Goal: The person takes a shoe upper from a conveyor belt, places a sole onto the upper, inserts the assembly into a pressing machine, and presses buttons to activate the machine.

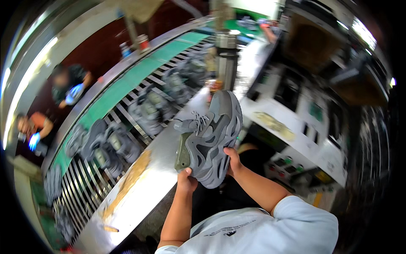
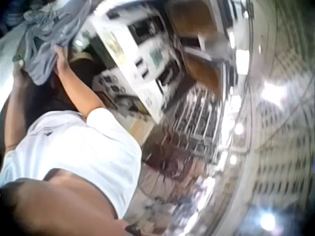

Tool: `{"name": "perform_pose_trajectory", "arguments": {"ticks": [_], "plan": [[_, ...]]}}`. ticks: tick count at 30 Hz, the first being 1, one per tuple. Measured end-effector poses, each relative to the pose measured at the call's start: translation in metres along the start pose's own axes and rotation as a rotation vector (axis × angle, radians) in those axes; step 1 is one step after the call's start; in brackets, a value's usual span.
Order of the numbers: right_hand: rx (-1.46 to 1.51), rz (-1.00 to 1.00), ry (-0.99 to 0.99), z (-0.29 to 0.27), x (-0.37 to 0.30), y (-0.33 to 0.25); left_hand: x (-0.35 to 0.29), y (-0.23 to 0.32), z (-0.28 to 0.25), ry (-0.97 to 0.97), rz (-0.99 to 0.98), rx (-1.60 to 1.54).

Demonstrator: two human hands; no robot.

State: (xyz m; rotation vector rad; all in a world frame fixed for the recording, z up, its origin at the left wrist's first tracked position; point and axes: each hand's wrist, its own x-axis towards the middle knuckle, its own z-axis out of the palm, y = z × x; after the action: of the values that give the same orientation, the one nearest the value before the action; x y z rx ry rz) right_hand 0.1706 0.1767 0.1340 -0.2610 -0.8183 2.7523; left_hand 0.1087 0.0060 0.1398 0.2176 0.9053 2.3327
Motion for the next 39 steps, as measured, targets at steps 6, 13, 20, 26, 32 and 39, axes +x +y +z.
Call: {"name": "perform_pose_trajectory", "arguments": {"ticks": [6,13,20,26,32,39], "plan": [[0.103,-0.336,0.288,-0.067,-0.148,-0.126,-0.012,-0.103,0.092,-0.544,-0.252,0.446],[-0.694,-1.054,0.824,-0.124,-0.280,-0.321,0.030,-0.154,0.068,-0.416,-0.259,0.810],[-1.521,-0.549,1.639,-0.152,-0.274,-0.509,0.049,-0.150,-0.045,0.043,-0.195,0.688],[-1.709,-0.110,1.763,-0.191,-0.205,-0.569,0.058,-0.173,-0.022,-0.005,-0.247,0.827],[-1.709,0.226,1.695,-0.223,-0.172,-0.559,0.065,-0.178,-0.016,-0.103,-0.333,1.032],[-2.364,-0.410,1.668,-0.245,-0.226,-0.477,0.078,-0.211,-0.001,-0.749,-0.607,1.471]]}}
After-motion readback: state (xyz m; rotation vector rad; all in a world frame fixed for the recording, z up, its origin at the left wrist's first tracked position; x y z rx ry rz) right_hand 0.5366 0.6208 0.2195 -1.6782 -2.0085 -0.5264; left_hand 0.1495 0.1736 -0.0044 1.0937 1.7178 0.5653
